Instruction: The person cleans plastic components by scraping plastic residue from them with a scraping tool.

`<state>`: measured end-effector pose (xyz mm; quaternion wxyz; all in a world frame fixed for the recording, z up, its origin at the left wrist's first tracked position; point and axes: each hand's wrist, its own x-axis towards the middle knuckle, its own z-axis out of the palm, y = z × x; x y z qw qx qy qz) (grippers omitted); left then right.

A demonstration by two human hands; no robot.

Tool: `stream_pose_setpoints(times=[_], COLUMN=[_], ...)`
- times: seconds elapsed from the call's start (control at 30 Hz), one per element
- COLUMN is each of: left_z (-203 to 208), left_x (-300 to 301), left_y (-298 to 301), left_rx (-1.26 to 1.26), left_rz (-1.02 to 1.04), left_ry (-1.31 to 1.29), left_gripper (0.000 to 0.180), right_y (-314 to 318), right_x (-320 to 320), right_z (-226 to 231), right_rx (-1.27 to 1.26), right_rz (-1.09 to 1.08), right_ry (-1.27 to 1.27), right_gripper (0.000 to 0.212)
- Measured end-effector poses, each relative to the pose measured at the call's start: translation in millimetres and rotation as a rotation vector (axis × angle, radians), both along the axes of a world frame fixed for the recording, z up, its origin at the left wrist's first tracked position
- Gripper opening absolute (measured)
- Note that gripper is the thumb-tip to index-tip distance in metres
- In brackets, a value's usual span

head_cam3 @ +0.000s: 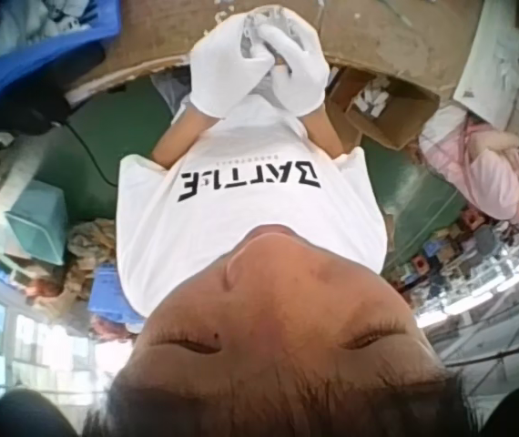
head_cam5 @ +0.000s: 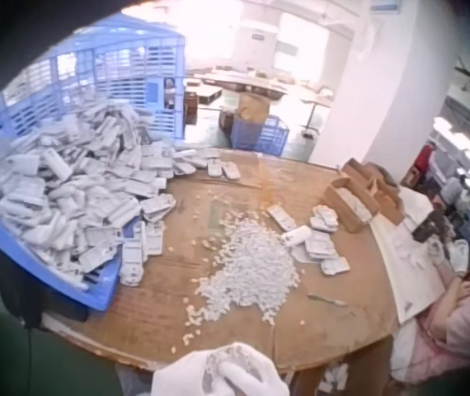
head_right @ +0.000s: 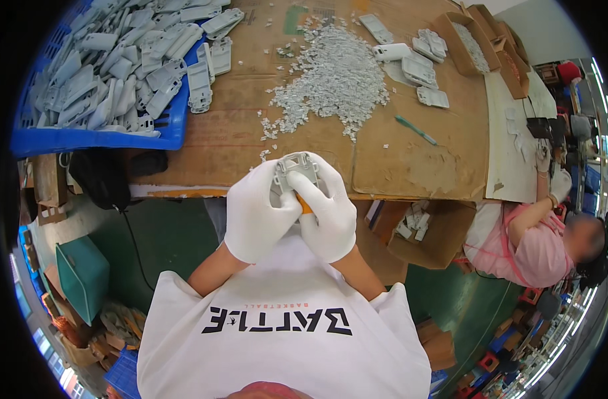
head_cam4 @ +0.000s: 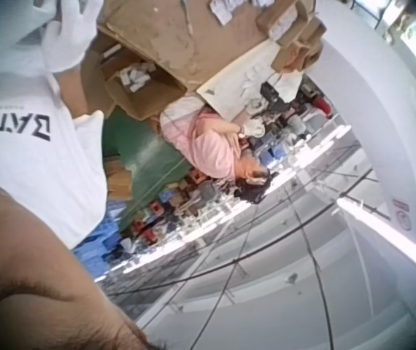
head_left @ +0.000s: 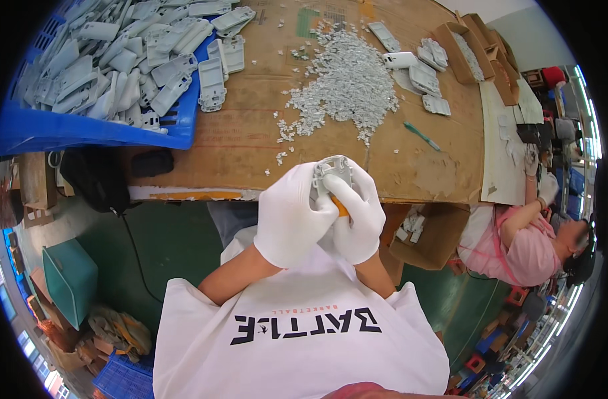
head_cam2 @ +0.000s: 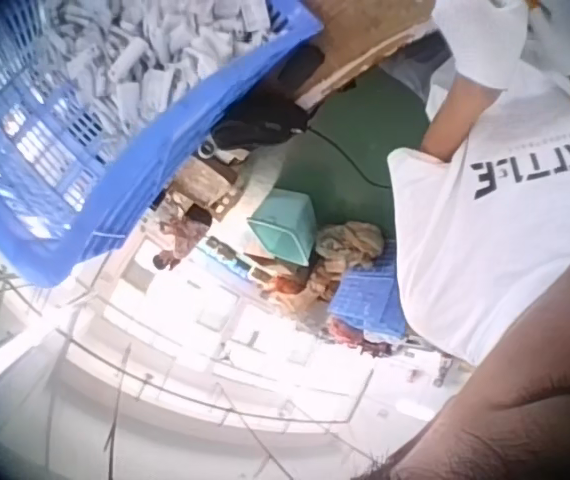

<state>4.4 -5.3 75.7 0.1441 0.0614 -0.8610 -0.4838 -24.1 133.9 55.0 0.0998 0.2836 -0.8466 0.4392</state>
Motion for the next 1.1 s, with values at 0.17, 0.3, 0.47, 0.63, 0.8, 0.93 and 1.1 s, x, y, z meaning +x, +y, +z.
stream_pose_setpoints(times=[0.17, 0.3, 0.47, 0.63, 0.8, 0.93, 1.1], left_z=[3, -2, -14, -29, -51, -58, -66], left_x=[-13, -27, -54, -90, -117, -121, -132], left_y=[-2, 3, 15, -24, -122, -149, -154], left_rx=[0.054, 0.056, 0.172, -0.177, -1.092, -0.965, -0.947], left_rz=[0.027, 0.020, -0.120, -0.127, 0.234, 0.205, 0.228], left_ry=[-0.114, -0.108, -0.328, 0.023, -0.196, -0.278, -0.242], left_gripper=[0.037, 0.043, 0.051, 0.053, 0.065, 0.070, 0.055], right_y=[15, 27, 46, 119, 275, 370, 359], right_x=[6, 0, -17, -76, -198, -272, -285], right_z=[-11, -12, -27, -32, -76, -103, -86], right_rx=[-0.174, 0.256, 0.289, 0.355, 0.658, 0.726, 0.837], right_rz=[-0.018, 0.123, 0.061, -0.305, -0.930, -1.117, -1.276], right_ry=[0.103, 0.267, 0.220, 0.392, 0.119, -0.031, -0.092], right_gripper=[0.047, 0.053, 0.035, 0.019, 0.027, 0.023, 0.032])
